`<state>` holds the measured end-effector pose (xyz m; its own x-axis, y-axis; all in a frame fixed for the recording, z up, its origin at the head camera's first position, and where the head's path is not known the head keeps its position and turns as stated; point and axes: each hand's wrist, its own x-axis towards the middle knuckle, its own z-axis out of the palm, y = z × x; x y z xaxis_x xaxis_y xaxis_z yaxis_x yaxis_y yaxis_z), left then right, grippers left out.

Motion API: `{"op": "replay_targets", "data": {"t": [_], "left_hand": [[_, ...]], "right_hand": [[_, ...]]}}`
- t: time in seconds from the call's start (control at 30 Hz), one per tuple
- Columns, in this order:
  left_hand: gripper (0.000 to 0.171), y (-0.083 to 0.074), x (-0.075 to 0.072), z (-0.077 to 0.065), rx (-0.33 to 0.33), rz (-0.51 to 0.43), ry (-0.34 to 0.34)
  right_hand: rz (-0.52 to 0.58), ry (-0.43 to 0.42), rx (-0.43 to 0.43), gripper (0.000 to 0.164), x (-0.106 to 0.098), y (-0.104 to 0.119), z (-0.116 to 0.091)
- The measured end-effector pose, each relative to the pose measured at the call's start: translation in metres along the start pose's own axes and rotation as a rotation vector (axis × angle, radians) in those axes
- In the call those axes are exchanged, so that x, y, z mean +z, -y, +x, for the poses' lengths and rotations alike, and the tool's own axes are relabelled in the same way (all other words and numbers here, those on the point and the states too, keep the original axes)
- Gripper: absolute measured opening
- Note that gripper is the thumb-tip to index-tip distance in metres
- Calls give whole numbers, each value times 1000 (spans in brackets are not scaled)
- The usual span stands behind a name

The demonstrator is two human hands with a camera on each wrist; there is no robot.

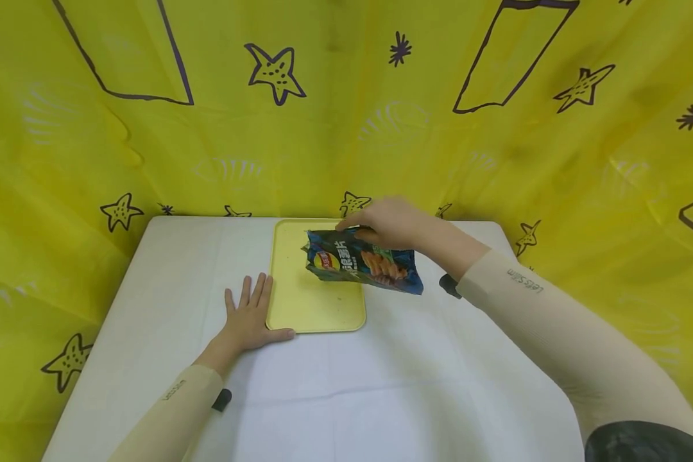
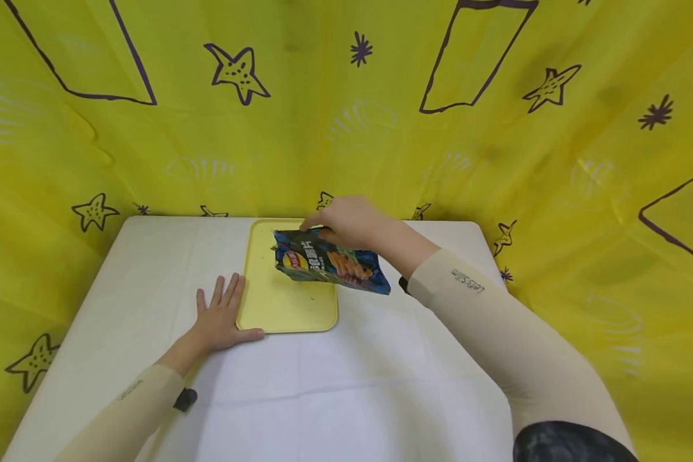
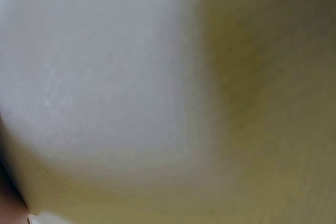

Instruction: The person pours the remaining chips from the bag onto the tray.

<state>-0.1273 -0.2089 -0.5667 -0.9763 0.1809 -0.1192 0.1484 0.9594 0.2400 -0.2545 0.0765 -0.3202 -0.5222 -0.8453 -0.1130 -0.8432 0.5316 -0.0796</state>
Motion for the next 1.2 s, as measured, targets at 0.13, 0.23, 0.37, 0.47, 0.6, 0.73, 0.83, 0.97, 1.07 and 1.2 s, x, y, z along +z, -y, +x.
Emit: {"op": "replay_targets", "data": {"t": [0.13, 0.23, 0.37, 0.47, 0.6, 0.73, 0.83, 0.97, 1.07, 1.2], "left_hand": [[127, 0, 0, 0, 8, -8, -13], [127, 1, 1, 1, 9, -6, -18], [127, 2, 3, 1, 4, -2, -14], [128, 3, 4, 2, 4, 4, -15], [128, 4, 6, 2, 3, 7, -20], [128, 4, 6, 1, 3, 1, -18], [128, 3, 5, 1, 4, 1, -17], [128, 2, 4, 1, 5, -1, -16], [128, 2, 3, 0, 6, 1, -14], [128, 2, 2, 1, 4, 7, -12]], "right_hand": [[1, -28, 8, 28, -7, -2, 0], [-21, -14, -4, 27, -9, -1, 1], [-28, 7, 4, 27, -8, 2, 2], [-24, 18, 8, 28, -8, 3, 4], [-17, 15, 12, 28, -8, 4, 5], [-23, 21, 13, 28, -8, 4, 5], [-26, 32, 11, 28, -9, 5, 5], [-27, 44, 10, 28, -9, 6, 6], [-24, 50, 14, 28, -9, 6, 7], [-25, 47, 12, 28, -11, 6, 9]]}}
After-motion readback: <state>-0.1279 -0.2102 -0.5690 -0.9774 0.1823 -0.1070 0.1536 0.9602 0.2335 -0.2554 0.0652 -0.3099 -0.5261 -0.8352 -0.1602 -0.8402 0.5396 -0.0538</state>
